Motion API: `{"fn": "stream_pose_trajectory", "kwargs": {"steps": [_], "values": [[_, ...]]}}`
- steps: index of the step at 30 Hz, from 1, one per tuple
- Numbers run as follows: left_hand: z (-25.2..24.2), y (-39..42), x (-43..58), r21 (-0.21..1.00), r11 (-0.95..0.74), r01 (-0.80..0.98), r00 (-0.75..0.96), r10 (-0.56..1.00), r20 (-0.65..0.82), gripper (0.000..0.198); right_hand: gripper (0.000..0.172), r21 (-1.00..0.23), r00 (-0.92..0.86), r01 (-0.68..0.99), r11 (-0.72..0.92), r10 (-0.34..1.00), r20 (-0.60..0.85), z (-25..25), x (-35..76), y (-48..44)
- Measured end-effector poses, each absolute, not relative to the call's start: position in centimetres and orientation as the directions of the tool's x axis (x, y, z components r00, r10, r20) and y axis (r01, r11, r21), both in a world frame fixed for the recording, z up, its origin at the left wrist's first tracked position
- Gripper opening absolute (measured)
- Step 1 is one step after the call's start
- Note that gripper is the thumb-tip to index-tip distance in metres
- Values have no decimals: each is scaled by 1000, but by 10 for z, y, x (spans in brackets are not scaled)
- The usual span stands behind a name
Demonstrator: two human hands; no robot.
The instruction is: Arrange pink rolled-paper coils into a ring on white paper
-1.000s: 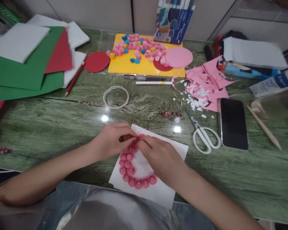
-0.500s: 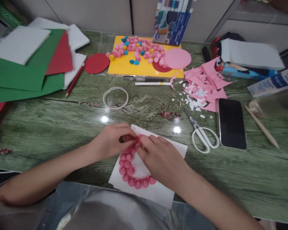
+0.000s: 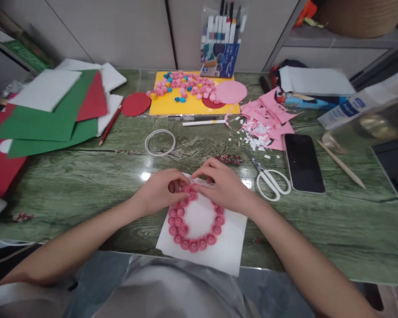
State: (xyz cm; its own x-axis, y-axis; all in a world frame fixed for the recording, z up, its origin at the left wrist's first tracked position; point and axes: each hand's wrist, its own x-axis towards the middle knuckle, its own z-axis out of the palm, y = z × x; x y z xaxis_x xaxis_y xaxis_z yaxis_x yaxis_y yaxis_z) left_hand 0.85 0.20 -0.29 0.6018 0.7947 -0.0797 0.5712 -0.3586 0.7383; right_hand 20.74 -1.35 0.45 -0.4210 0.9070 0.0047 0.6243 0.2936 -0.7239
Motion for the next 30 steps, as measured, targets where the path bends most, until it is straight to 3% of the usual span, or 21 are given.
{"fn": "stream_pose_trajectory", "kwargs": {"steps": [5, 9, 26, 30], "values": [[-5, 4, 11, 660, -397, 639, 572, 818, -61, 31, 14, -691, -280, 672, 266, 955, 95, -6, 204, -10], [-7, 11, 13, 618, -386, 685, 573, 809, -130, 40, 13, -679, -247, 682, 272, 959, 137, -9, 208, -8], [-6, 8, 13, 605, -408, 684, 613, 771, -172, 37, 10, -694, -178, 668, 269, 963, 203, -17, 210, -3], [-8, 10, 11, 666, -353, 658, 598, 782, -176, 41, 10, -696, -185, 663, 275, 961, 204, -17, 210, -4]]}}
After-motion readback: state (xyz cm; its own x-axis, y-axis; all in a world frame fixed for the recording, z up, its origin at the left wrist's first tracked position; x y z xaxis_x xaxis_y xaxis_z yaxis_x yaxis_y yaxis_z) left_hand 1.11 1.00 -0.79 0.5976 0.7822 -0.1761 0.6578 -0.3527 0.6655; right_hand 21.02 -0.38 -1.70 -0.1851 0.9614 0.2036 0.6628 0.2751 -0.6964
